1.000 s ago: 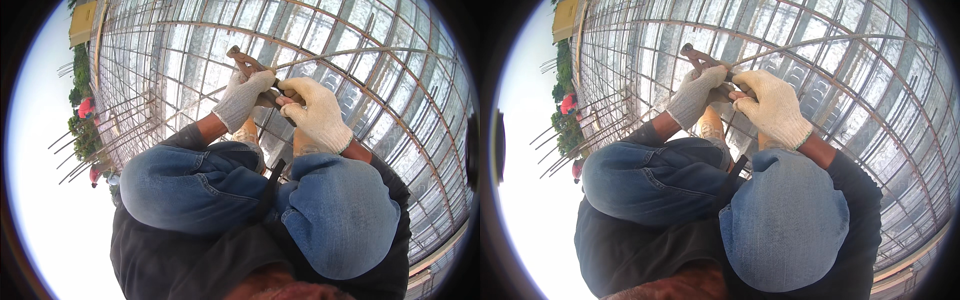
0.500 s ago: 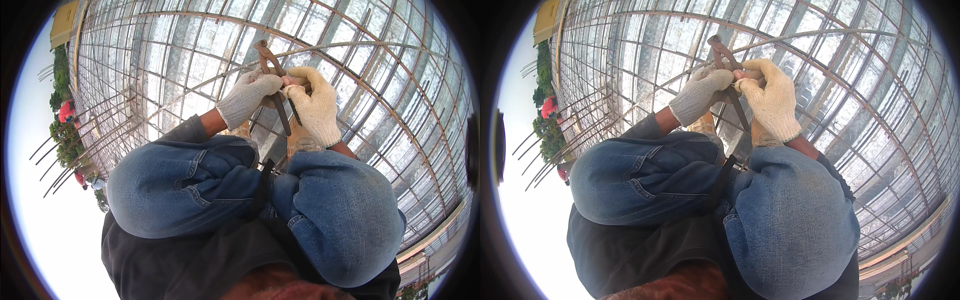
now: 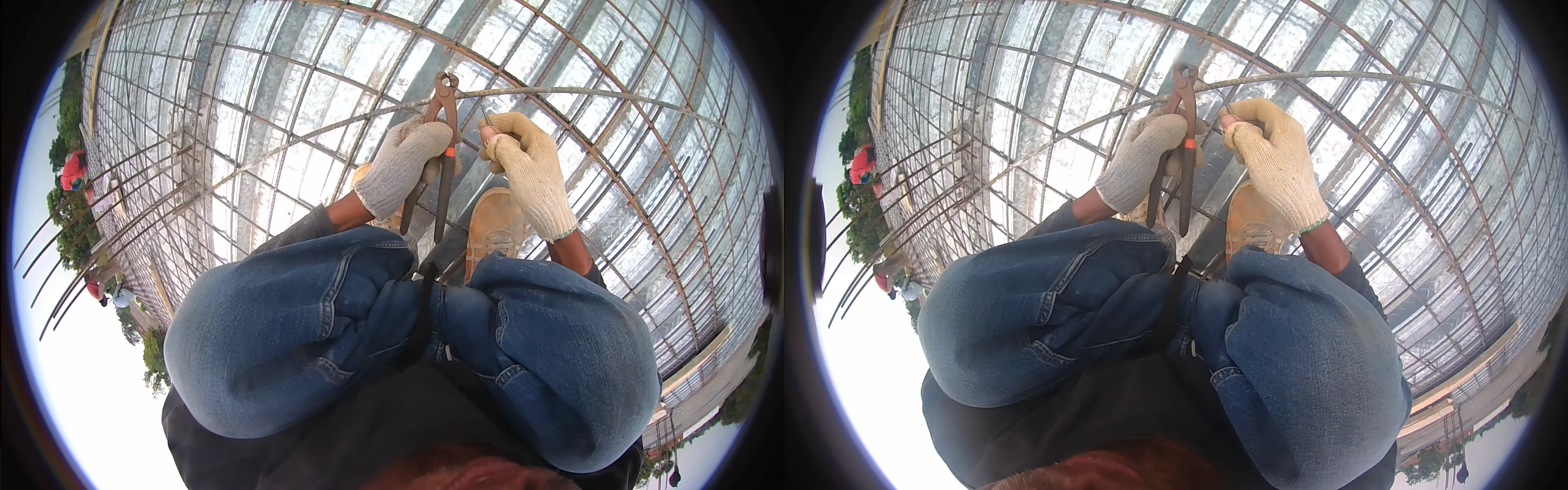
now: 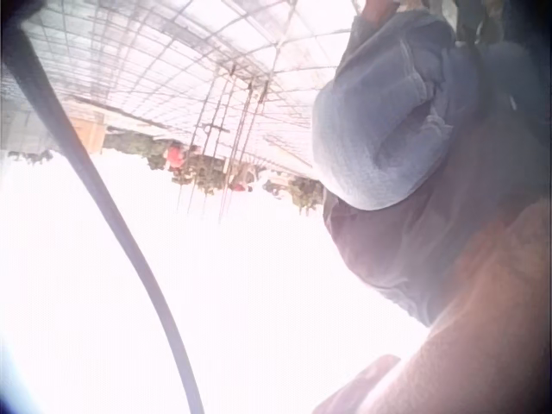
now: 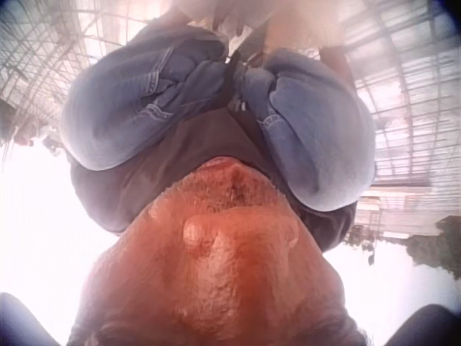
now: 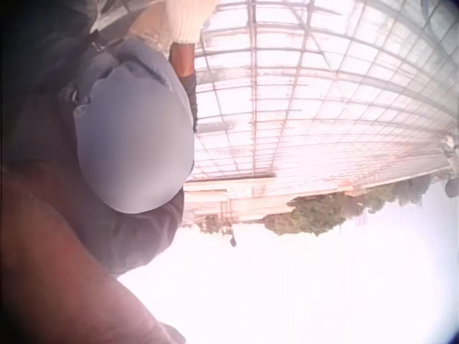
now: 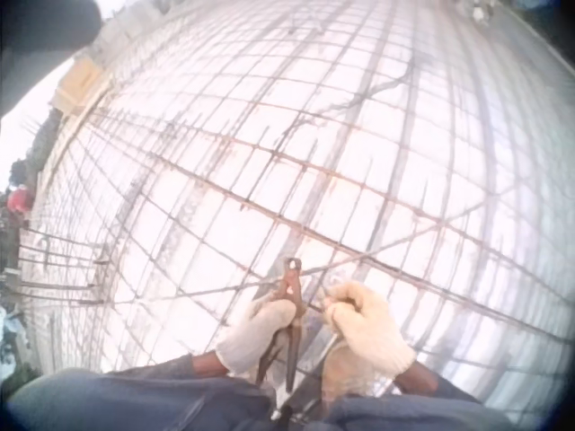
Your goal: The person uses pliers to twist wire ties around intersecting metal bars on a scaffolding structure. They repeatedly position the wire, wrap it around the bars, and tighten it to secure the joints.
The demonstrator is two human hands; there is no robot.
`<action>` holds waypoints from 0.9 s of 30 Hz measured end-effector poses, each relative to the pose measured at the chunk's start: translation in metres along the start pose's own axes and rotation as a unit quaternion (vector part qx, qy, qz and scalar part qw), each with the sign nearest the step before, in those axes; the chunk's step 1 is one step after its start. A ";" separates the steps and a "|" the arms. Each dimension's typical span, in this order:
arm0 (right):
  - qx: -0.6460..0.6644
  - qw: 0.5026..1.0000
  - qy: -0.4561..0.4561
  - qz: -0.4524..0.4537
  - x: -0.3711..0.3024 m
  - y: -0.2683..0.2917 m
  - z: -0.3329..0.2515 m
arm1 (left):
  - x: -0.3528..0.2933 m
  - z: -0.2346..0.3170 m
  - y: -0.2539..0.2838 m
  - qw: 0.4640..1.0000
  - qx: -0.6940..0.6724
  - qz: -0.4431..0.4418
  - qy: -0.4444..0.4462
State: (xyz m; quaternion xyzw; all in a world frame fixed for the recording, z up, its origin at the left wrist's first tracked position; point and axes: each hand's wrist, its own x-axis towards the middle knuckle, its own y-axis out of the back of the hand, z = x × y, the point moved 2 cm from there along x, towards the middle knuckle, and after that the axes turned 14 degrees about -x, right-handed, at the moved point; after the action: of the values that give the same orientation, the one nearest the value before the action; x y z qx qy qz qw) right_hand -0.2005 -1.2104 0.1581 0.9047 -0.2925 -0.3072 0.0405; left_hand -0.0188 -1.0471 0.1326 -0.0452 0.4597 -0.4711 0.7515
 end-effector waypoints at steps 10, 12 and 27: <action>-0.468 0.851 0.168 0.169 0.000 0.031 -0.047 | -0.004 0.024 -0.007 0.954 0.296 0.011 0.044; -0.542 0.809 0.192 0.123 -0.004 0.030 -0.054 | -0.006 0.038 -0.007 0.942 0.329 -0.032 0.052; -0.317 0.939 -0.096 0.089 0.012 0.022 0.027 | 0.060 0.149 0.143 0.926 0.341 0.034 -0.156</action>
State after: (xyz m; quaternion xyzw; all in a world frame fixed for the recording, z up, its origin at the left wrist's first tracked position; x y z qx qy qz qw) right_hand -0.2199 -1.2322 0.1353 0.7812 -0.2623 -0.4647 0.3239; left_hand 0.1937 -1.0679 0.1074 0.1562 0.1493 -0.5607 0.7993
